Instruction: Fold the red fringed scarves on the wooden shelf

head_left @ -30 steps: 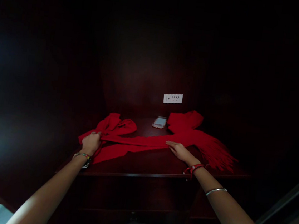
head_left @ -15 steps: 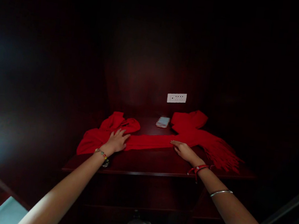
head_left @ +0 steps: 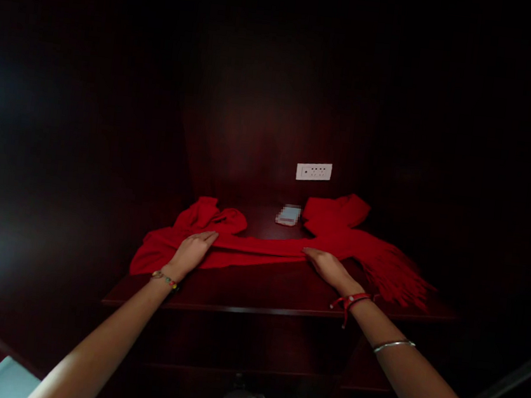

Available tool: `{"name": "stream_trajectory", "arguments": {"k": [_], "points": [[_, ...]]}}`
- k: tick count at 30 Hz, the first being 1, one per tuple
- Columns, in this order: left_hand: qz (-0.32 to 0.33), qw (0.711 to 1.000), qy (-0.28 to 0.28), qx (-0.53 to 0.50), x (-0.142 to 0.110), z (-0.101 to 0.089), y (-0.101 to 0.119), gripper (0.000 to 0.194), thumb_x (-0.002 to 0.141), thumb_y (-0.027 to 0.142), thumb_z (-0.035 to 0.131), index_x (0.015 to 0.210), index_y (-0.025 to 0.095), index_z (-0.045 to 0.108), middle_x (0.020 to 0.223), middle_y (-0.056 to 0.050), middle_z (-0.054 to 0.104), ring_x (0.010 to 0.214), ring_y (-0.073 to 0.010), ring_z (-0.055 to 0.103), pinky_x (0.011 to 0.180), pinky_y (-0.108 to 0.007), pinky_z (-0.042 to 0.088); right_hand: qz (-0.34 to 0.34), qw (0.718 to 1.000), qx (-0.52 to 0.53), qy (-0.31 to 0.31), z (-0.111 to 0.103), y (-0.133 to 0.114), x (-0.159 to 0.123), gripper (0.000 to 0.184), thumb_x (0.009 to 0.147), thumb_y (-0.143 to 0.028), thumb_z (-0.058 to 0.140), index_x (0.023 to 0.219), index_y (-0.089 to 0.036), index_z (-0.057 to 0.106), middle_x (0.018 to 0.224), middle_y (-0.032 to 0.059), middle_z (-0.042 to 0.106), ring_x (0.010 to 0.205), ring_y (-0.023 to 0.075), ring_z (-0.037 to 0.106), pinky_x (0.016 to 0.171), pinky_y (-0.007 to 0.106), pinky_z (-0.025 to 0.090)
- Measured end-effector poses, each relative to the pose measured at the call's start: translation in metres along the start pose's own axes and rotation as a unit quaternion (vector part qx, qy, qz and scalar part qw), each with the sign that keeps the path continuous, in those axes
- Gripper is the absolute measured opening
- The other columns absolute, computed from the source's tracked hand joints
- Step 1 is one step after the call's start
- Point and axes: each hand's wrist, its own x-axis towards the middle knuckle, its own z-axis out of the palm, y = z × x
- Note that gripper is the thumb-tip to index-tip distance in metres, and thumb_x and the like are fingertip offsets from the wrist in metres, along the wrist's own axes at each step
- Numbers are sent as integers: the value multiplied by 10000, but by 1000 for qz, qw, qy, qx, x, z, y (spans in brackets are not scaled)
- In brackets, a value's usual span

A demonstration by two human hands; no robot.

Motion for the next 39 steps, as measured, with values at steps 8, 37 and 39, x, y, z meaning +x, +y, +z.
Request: {"name": "stream_trajectory", "arguments": {"k": [8, 37, 39], "points": [[-2, 996, -84, -4, -26, 18, 11, 487, 778, -12, 318, 1241, 95, 425, 1275, -140, 444, 1149, -174, 442, 961, -297, 356, 1, 999, -50, -7, -2, -1, 0, 381, 789, -41, 389, 1108, -146, 570, 1130, 115, 576, 1050, 189, 530, 916, 305, 402], [-207, 965, -162, -1, -16, 15, -6, 611, 812, 37, 206, 1319, 378, 236, 1415, -89, 201, 1203, -411, 283, 797, -612, 357, -34, 993, -102, -46, 1, 6, 6, 383, 792, -36, 411, 1123, -165, 555, 1156, 116, 555, 1061, 172, 521, 901, 288, 416], [-178, 975, -129, 33, -13, 10, -11, 623, 805, 14, 199, 1327, 350, 244, 1407, -95, 227, 1216, -372, 290, 827, -578, 366, -27, 992, -110, -49, 0, 6, 6, 377, 788, -37, 421, 1116, -159, 560, 1149, 120, 558, 1059, 180, 523, 898, 294, 418]]}}
